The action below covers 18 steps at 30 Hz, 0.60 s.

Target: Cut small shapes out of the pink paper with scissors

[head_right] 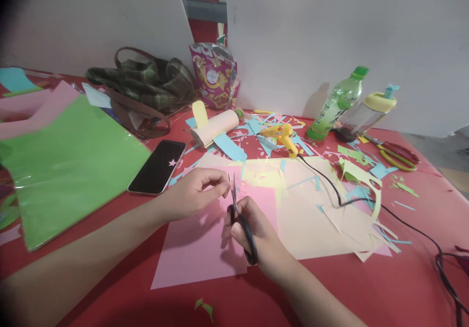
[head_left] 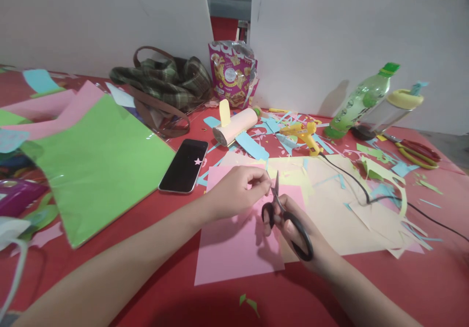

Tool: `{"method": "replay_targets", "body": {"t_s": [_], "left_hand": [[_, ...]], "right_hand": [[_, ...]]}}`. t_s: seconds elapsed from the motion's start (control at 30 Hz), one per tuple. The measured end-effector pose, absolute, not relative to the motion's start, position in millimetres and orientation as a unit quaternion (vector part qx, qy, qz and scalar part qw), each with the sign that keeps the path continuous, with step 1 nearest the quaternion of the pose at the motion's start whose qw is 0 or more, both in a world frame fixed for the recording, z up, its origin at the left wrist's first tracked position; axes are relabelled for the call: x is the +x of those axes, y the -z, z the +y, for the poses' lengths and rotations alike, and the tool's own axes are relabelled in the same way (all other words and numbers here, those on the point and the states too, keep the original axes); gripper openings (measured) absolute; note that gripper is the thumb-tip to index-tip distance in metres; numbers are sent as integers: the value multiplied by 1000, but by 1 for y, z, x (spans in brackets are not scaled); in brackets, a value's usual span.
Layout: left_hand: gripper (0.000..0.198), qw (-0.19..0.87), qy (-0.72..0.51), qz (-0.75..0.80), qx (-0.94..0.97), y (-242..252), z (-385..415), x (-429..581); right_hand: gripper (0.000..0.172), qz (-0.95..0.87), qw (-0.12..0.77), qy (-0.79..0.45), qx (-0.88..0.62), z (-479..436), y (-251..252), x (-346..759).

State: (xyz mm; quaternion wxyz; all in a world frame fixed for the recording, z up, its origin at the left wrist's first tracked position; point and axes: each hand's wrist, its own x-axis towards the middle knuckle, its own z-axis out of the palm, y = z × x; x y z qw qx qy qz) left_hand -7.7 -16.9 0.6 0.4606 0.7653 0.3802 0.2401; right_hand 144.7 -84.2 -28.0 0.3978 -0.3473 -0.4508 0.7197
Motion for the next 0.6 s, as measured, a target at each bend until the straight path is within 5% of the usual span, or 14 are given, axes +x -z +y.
{"method": "replay_targets", "body": {"t_s": [0.6], "left_hand": [[24, 467, -202, 399, 763, -2, -14, -11]], "right_hand": [[25, -477, 410, -703, -333, -85, 42, 145]]}}
